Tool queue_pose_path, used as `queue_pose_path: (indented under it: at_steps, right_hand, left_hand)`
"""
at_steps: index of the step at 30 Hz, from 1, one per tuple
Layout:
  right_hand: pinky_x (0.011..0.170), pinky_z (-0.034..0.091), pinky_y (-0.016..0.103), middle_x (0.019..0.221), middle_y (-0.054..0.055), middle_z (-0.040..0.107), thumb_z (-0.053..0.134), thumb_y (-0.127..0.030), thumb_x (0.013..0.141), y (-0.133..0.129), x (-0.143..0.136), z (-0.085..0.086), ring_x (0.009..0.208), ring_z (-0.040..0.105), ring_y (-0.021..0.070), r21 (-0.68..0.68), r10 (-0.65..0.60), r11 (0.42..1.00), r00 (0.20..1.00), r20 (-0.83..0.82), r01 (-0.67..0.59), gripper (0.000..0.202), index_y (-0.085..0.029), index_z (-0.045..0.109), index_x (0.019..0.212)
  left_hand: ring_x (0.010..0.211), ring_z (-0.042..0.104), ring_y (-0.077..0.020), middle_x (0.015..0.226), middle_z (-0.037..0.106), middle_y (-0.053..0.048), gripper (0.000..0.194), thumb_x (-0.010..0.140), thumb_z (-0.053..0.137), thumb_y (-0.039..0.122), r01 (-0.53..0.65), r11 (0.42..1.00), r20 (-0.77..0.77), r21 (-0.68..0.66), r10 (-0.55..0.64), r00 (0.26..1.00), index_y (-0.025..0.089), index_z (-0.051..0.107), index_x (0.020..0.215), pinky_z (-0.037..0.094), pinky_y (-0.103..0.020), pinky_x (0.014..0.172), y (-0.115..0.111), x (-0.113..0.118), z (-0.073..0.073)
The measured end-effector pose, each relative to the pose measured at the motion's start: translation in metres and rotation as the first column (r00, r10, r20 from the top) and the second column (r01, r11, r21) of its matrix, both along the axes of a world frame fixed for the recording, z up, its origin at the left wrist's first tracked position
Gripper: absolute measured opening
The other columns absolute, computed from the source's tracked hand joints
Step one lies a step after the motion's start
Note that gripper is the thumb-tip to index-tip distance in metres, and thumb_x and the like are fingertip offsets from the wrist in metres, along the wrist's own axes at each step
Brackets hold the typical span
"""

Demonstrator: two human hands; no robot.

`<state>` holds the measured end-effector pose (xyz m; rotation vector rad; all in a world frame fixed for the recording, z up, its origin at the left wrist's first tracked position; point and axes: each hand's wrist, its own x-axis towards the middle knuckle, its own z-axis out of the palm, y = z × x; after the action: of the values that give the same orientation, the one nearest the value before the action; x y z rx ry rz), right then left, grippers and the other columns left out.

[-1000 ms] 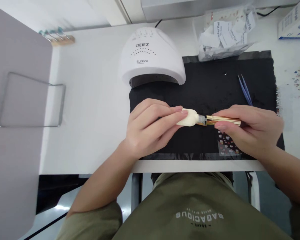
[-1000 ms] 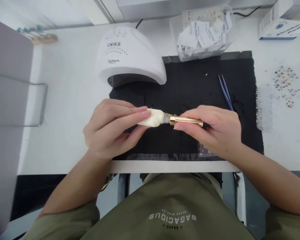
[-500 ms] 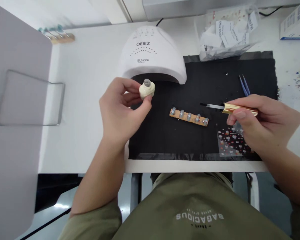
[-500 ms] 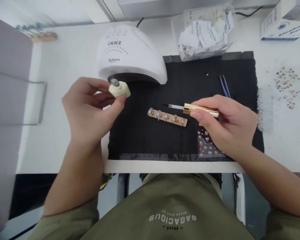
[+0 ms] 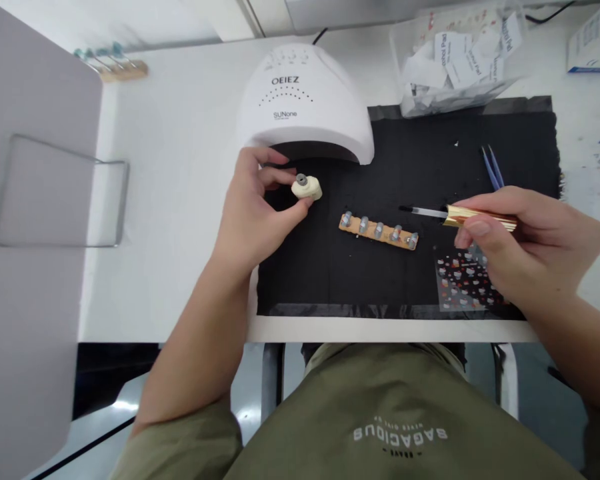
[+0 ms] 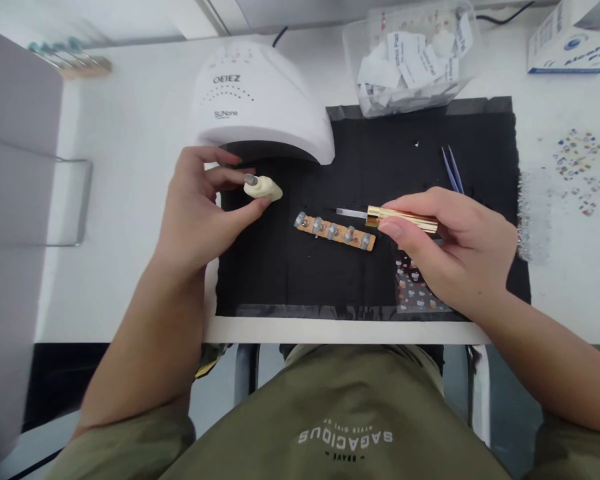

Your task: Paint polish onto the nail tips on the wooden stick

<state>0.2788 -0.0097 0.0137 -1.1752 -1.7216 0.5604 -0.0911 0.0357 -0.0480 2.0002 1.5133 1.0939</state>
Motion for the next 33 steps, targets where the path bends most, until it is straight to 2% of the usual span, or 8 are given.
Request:
queue_pose_path:
  at_steps: [6,10,13,16,20,26,29,33]
  right_hand:
    - [0.061,0.049,0.035,0.086,-0.001,0.087,0.088,-0.037,0.102,-0.001,0.0,0.002,0.067,0.073,0.014,-0.022,-0.003,1.0,1.0,-0.008,0.003,0.009,-0.03,0.094,0.102]
    - [0.059,0.049,0.035,0.083,-0.002,0.087,0.088,-0.037,0.101,-0.001,-0.001,0.003,0.065,0.071,0.014,-0.008,-0.009,1.0,1.0,-0.014,0.009,0.008,-0.031,0.094,0.1]
    - [0.062,0.051,0.034,0.085,-0.002,0.087,0.088,-0.036,0.101,-0.001,-0.001,0.003,0.067,0.072,0.0132,-0.013,-0.012,1.0,1.0,-0.024,0.012,0.007,-0.031,0.094,0.101]
    - [0.064,0.051,0.034,0.087,-0.001,0.087,0.088,-0.034,0.103,0.0,-0.001,0.002,0.069,0.074,0.013,-0.012,-0.005,1.0,1.0,-0.016,0.005,0.007,-0.03,0.094,0.103]
    - [0.061,0.049,0.035,0.087,-0.002,0.088,0.087,-0.037,0.104,0.001,0.0,0.002,0.067,0.073,0.0132,-0.005,-0.003,1.0,1.0,-0.005,0.003,0.01,-0.031,0.094,0.103]
    - [0.061,0.049,0.029,0.088,-0.008,0.088,0.083,-0.043,0.107,0.002,0.0,0.003,0.068,0.07,0.007,0.001,-0.01,1.0,1.0,0.001,0.01,0.015,-0.032,0.093,0.103]
    - [0.061,0.05,0.028,0.087,-0.008,0.088,0.085,-0.043,0.106,0.003,0.0,0.001,0.069,0.071,0.0065,-0.015,-0.03,0.999,1.0,-0.006,0.03,0.014,-0.032,0.093,0.104]
    - [0.06,0.049,0.029,0.087,-0.008,0.088,0.086,-0.042,0.105,0.003,0.001,-0.002,0.068,0.07,0.0066,-0.021,-0.031,0.999,0.999,-0.025,0.031,0.012,-0.033,0.094,0.105]
  left_hand:
    - [0.112,0.084,-0.0184,0.119,0.082,0.006,0.054,0.108,0.086,0.044,-0.039,0.996,-0.101,0.08,0.047,0.994,0.027,0.055,0.148,0.069,-0.038,0.09,0.003,0.001,-0.006]
    - [0.103,0.083,-0.0212,0.115,0.083,0.003,0.067,0.092,0.102,0.053,-0.02,0.992,-0.145,0.126,0.038,0.989,0.026,0.065,0.14,0.067,-0.038,0.075,-0.006,-0.002,0.017]
    - [0.081,0.075,-0.0159,0.092,0.081,0.005,0.043,0.084,0.108,0.042,-0.029,0.982,-0.135,0.187,0.055,0.989,0.025,0.076,0.108,0.055,-0.034,0.059,-0.015,-0.004,0.039]
    - [0.06,0.058,-0.0108,0.074,0.077,0.008,0.026,0.086,0.104,0.03,0.041,0.991,-0.136,0.126,-0.024,0.99,0.025,0.079,0.081,0.041,-0.034,0.05,-0.021,-0.003,0.055]
    - [0.054,0.046,-0.0094,0.061,0.068,0.008,0.041,0.085,0.103,0.034,0.083,0.996,-0.156,0.034,-0.077,0.985,0.022,0.068,0.066,0.033,-0.033,0.053,-0.027,0.009,0.07]
    - [0.059,0.035,-0.0101,0.054,0.045,0.007,0.061,0.086,0.096,0.029,-0.024,0.914,-0.242,-0.405,-0.082,0.967,0.019,0.044,0.056,0.029,-0.034,0.06,-0.038,0.031,0.095]
    - [0.057,0.028,-0.0117,0.051,0.034,0.007,0.075,0.089,0.097,0.047,-0.016,0.915,-0.284,-0.403,-0.109,0.953,0.02,0.036,0.054,0.026,-0.036,0.061,-0.037,0.031,0.09]
    - [0.062,0.05,-0.015,0.065,0.061,0.003,0.058,0.078,0.104,0.063,-0.049,0.915,-0.34,-0.401,-0.099,0.935,0.023,0.063,0.066,0.035,-0.034,0.065,-0.032,0.035,0.074]
